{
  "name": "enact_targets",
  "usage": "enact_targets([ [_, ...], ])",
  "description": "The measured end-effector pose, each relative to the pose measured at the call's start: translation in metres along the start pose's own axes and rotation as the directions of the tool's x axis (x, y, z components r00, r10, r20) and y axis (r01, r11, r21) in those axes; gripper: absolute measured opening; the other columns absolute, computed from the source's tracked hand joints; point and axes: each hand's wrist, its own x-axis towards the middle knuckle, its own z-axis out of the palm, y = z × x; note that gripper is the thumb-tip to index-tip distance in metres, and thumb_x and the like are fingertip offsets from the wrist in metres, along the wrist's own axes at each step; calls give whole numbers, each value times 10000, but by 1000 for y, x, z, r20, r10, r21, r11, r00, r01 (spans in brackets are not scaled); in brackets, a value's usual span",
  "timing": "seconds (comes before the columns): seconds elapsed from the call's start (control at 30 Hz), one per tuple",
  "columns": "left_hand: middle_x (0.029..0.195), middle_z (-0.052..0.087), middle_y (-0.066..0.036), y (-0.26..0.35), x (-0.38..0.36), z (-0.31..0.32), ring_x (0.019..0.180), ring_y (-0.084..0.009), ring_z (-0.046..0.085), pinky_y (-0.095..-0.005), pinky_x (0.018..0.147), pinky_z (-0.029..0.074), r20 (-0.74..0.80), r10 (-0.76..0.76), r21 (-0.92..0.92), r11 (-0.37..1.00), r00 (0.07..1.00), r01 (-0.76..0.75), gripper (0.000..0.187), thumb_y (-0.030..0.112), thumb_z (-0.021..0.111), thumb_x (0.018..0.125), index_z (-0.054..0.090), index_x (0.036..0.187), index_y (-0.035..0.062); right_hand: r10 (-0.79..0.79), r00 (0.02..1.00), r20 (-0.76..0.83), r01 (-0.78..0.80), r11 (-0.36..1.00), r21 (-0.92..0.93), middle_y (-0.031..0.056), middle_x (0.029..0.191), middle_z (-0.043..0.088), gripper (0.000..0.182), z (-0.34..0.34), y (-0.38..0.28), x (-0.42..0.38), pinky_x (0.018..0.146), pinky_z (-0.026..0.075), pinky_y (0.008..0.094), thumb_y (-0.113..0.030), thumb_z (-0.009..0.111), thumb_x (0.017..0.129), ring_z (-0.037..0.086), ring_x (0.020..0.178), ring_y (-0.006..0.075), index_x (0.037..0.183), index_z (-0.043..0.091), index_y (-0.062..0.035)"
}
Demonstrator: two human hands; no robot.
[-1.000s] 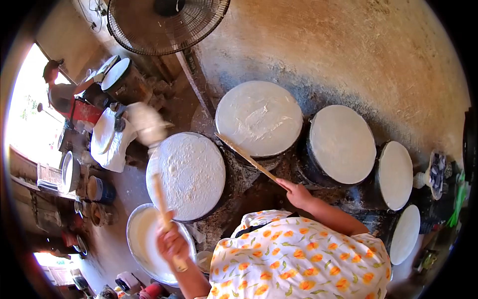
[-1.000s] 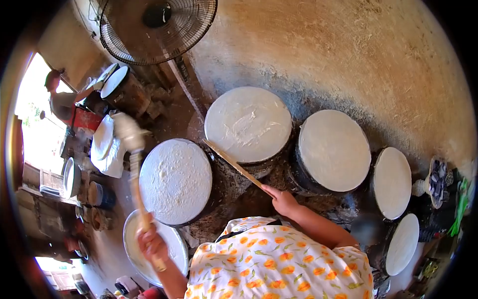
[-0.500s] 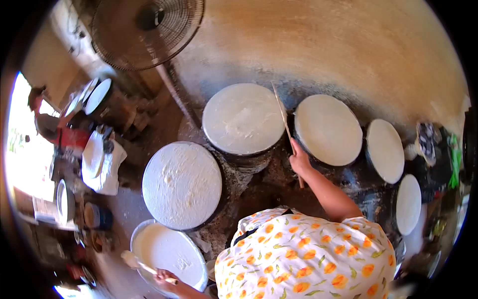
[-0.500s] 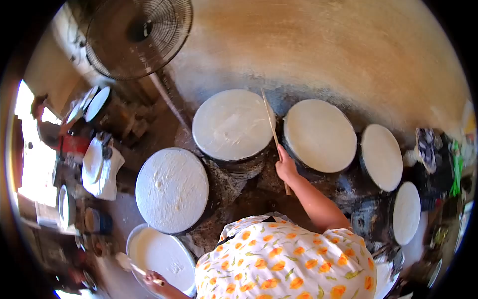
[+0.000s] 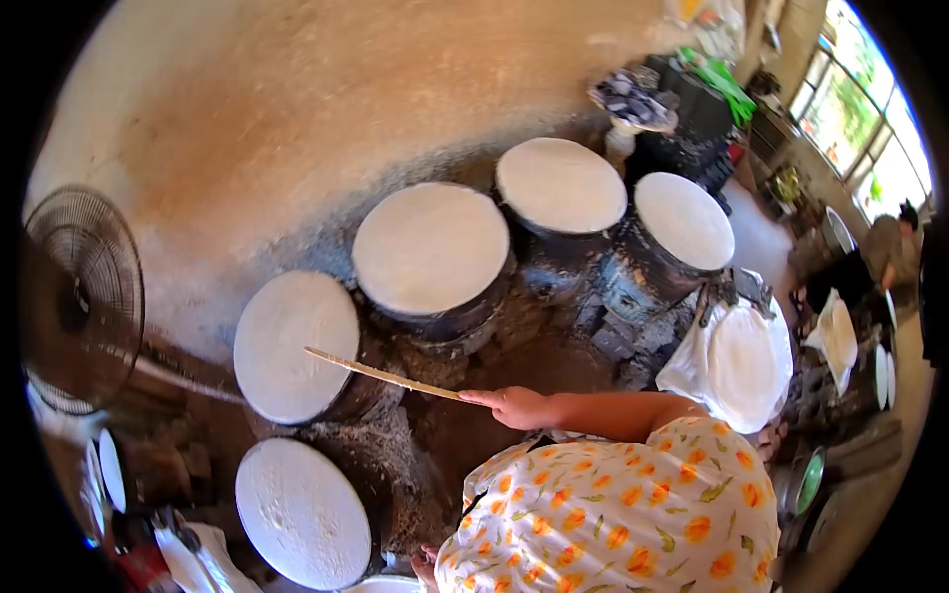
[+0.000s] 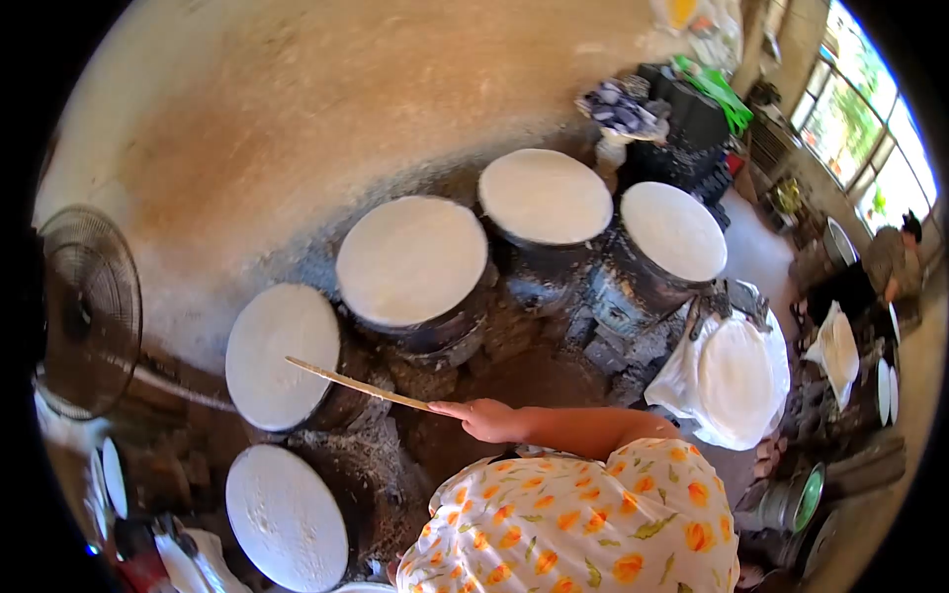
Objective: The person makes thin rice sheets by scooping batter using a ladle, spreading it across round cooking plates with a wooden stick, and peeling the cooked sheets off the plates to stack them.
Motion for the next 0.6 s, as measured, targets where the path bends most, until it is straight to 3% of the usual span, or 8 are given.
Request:
enact_targets([
  [0.17,661,523,-24,-38,-26,70,565,-129,511,-216,517,489,69,8,149,989,998,-19,81,79,510,845,492,766,81,-10,982,-187,9,1000,-6,173,1057,628,635,-32,55,-59,666,514,467,-80,452,849,632,773,362,1426,271,-274],
  [0.27,677,547,-29,-74,-42,107,599,-138,539,-225,541,502,225,8,216,975,974,-58,78,87,536,840,513,766,80,38,958,-283,-42,999,-9,149,1070,630,630,-59,103,-103,666,520,454,-83,463,846,637,784,352,1418,287,-279],
  [0.33,713,587,-38,-98,-57,139,668,-153,589,-243,590,525,429,-25,271,957,903,-102,68,107,583,838,558,785,74,182,931,-316,-189,982,8,143,1073,632,628,-80,134,-136,675,525,443,-78,471,845,638,797,352,1411,296,-284],
  [0.37,739,595,-40,-112,-65,159,693,-158,591,-259,619,528,395,-6,315,940,919,-129,50,107,586,846,570,830,64,174,933,-315,-178,984,17,143,1073,632,628,-89,151,-152,675,525,443,-78,471,845,638,797,352,1411,296,-284],
  [0.43,799,610,-47,-146,-89,203,736,-173,595,-286,665,531,407,43,383,899,913,-213,92,116,601,858,585,913,44,171,835,-524,-184,983,28,176,1047,628,630,-103,181,-181,683,521,438,-36,481,832,636,823,353,1395,332,-276],
  [0.47,832,616,-52,-163,-98,223,753,-183,597,-299,682,532,452,61,406,874,890,-266,129,124,612,862,588,952,34,165,837,-522,-170,985,39,176,1047,628,630,-108,192,-195,683,521,438,-36,481,832,636,823,353,1395,332,-276],
  [0.53,883,622,-74,-197,-127,274,777,-208,610,-327,716,540,527,59,465,815,848,-346,169,135,613,876,586,1000,24,317,729,-607,-264,948,177,212,1027,616,619,-120,209,-219,701,513,436,12,477,817,627,866,364,1369,389,-255],
  [0.6,897,625,-91,-231,-156,326,826,-222,623,-353,764,543,631,-4,512,754,776,-412,185,121,597,890,579,1041,16,363,690,-626,-292,931,219,219,1022,612,614,-133,210,-237,715,509,434,22,478,811,620,883,372,1359,409,-246],
])
